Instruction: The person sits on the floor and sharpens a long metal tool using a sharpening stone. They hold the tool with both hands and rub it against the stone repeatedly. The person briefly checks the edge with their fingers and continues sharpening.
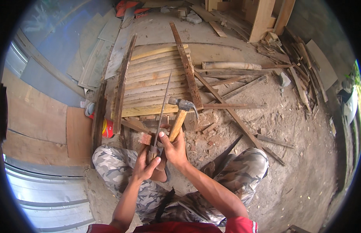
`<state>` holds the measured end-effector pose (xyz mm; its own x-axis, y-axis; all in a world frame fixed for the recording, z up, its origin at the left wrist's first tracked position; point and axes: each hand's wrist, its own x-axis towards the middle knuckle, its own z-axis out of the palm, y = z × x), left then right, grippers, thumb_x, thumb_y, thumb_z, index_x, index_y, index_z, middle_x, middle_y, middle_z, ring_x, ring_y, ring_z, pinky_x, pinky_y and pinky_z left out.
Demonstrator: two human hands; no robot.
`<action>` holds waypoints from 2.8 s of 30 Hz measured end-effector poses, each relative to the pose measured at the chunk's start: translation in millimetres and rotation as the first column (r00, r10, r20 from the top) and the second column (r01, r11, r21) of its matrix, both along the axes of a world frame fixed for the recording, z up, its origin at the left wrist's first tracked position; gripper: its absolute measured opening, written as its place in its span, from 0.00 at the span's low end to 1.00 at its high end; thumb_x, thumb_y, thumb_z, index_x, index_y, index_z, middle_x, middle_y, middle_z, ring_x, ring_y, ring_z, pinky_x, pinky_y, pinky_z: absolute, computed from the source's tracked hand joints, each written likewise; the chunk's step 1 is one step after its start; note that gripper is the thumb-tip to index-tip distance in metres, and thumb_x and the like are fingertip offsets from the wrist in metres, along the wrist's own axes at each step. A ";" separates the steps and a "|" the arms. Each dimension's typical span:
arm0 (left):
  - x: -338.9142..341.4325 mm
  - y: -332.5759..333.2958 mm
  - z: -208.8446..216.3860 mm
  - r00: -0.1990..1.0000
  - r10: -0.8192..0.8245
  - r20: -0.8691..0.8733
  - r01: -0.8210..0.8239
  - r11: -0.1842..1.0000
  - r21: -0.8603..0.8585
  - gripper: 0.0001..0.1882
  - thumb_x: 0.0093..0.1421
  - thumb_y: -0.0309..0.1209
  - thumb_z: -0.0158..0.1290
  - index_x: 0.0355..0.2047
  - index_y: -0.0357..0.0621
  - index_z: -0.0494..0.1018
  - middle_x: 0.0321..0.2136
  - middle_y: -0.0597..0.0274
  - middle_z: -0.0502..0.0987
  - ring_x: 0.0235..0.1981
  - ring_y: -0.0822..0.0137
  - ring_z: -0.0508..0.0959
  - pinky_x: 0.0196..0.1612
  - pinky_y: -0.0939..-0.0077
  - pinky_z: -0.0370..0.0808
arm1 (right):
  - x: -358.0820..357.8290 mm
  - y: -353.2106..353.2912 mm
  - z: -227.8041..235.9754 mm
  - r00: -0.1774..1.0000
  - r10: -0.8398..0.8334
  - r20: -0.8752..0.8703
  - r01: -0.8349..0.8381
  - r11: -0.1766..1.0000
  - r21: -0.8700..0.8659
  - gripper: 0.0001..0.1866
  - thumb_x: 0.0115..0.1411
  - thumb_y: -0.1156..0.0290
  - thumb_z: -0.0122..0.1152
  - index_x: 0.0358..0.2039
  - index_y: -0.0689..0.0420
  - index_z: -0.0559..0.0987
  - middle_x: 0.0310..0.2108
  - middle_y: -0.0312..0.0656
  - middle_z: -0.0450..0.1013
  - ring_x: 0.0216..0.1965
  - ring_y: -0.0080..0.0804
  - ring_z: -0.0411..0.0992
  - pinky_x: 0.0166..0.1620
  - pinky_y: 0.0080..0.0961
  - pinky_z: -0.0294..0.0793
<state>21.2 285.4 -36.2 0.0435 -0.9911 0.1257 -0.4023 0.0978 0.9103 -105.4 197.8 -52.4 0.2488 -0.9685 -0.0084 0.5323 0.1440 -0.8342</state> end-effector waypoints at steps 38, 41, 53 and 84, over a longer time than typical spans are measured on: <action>2.6 -9.9 -11.9 0.968 0.225 0.109 -0.225 0.974 -0.010 0.22 0.59 0.39 0.60 0.46 0.35 0.73 0.54 0.42 0.57 0.57 0.47 0.62 0.59 0.54 0.62 | -48.0 18.0 -97.3 0.515 0.087 -0.853 -0.191 0.981 -0.015 0.17 0.62 0.60 0.63 0.43 0.60 0.72 0.29 0.51 0.74 0.28 0.47 0.76 0.34 0.39 0.75; -0.2 -10.1 -13.3 0.955 0.262 0.139 -0.263 0.965 -0.007 0.23 0.59 0.40 0.61 0.46 0.35 0.72 0.52 0.45 0.58 0.58 0.48 0.60 0.60 0.55 0.61 | -72.9 21.1 -140.7 0.322 0.137 -0.937 -0.260 0.964 0.051 0.21 0.59 0.55 0.64 0.40 0.60 0.76 0.28 0.56 0.75 0.31 0.54 0.77 0.35 0.43 0.74; -15.0 -14.9 -1.0 0.949 0.288 0.128 -0.273 0.954 -0.121 0.22 0.59 0.39 0.61 0.46 0.35 0.72 0.55 0.44 0.54 0.55 0.51 0.58 0.58 0.56 0.60 | -136.3 12.4 -227.7 -0.132 0.462 -0.877 -0.104 0.873 0.476 0.23 0.52 0.66 0.55 0.49 0.57 0.77 0.44 0.60 0.77 0.49 0.56 0.75 0.52 0.46 0.73; -31.6 -15.8 -2.3 0.946 0.299 0.126 -0.288 0.953 -0.098 0.25 0.62 0.44 0.56 0.47 0.32 0.75 0.57 0.33 0.56 0.62 0.42 0.56 0.63 0.53 0.57 | -19.8 33.2 2.2 0.938 0.314 -0.148 -0.219 0.865 0.451 0.17 0.72 0.57 0.38 0.41 0.57 0.70 0.27 0.33 0.68 0.25 0.21 0.66 0.28 0.21 0.67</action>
<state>-10.4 269.6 -38.4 0.3079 -0.9239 0.2271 -0.5443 0.0247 0.8385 -125.3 231.0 -50.2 0.4429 -0.7565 -0.4812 0.2430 0.6179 -0.7477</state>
